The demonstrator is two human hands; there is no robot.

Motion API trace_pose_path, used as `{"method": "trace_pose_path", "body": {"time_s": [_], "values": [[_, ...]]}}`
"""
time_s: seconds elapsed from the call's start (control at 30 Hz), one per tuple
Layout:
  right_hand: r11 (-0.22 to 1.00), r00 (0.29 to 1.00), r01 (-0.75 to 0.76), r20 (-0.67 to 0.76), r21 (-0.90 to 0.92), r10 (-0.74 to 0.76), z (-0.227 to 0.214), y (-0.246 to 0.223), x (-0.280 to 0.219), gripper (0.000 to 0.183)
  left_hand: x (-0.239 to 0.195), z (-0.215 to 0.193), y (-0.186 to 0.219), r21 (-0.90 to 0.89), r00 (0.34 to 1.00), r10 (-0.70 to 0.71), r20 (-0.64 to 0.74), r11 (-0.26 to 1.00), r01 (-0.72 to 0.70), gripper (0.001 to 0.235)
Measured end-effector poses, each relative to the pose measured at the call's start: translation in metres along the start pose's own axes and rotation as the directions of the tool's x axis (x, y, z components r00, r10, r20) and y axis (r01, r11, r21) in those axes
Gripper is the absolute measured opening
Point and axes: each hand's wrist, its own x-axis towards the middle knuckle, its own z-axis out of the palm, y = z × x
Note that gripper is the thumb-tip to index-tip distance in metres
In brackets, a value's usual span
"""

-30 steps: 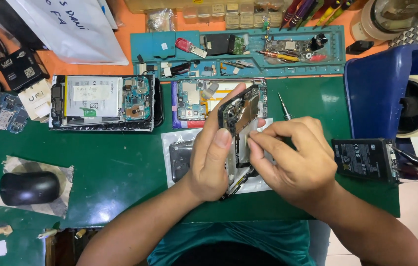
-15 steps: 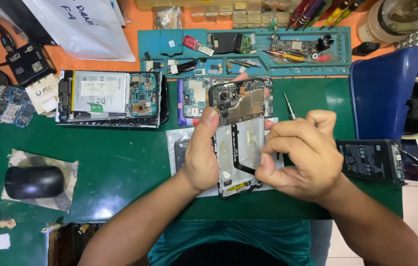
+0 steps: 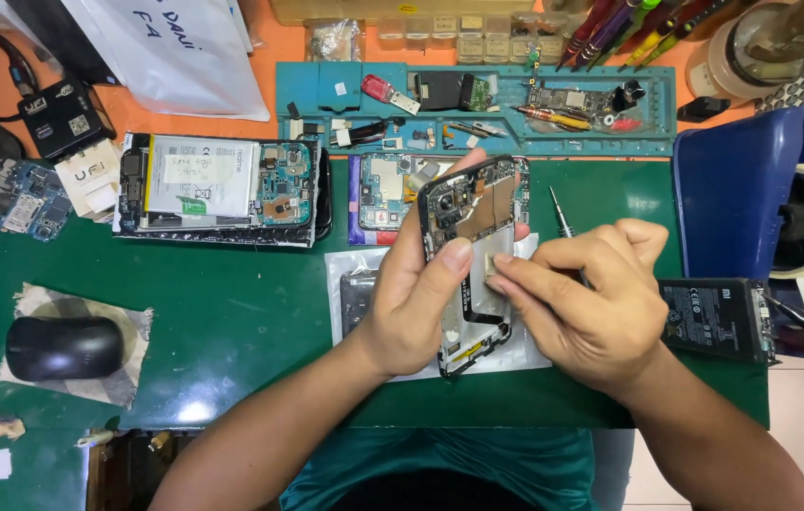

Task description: The person is repairing a disassembled smartphone on a green workbench. They handle a flexible ribbon cable, connect it to the motherboard, and use a small brush to clean the component.

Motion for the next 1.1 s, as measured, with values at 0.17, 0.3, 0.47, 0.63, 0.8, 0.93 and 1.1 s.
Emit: {"method": "trace_pose_path", "body": {"time_s": [0.17, 0.3, 0.47, 0.63, 0.8, 0.93, 1.1], "values": [[1.000, 0.999, 0.005, 0.036, -0.014, -0.005, 0.005, 0.003, -0.004, 0.008, 0.000, 0.002, -0.003, 0.151, 0.998, 0.059, -0.024, 0.987, -0.054, 0.050], [0.999, 0.994, 0.002, 0.109, 0.038, -0.006, 0.005, 0.003, -0.006, 0.018, 0.001, 0.001, -0.004, -0.134, 0.997, -0.024, -0.070, 0.991, 0.014, 0.051], [0.991, 0.993, -0.035, 0.115, 0.126, 0.021, 0.004, 0.003, -0.010, 0.018, 0.002, 0.001, 0.002, -0.257, 0.993, -0.084, -0.088, 0.965, 0.059, 0.054], [0.976, 0.991, -0.056, 0.130, 0.210, 0.029, 0.002, 0.003, -0.017, 0.014, 0.000, 0.001, 0.003, -0.216, 0.996, -0.040, -0.075, 0.976, 0.023, 0.056], [0.969, 0.996, -0.045, 0.087, 0.242, 0.024, 0.000, 0.001, -0.014, 0.013, -0.003, 0.002, 0.002, -0.264, 0.998, -0.004, -0.070, 0.964, -0.015, 0.055], [0.986, 0.997, -0.082, 0.027, 0.147, 0.079, 0.002, -0.003, -0.008, 0.016, -0.002, 0.000, 0.006, -0.102, 0.995, 0.055, -0.087, 0.993, -0.064, 0.061], [0.993, 0.989, -0.118, -0.087, -0.001, 0.118, 0.010, -0.007, -0.009, 0.028, -0.005, 0.001, -0.002, 0.236, 0.983, 0.184, -0.007, 0.955, -0.178, 0.057]]}}
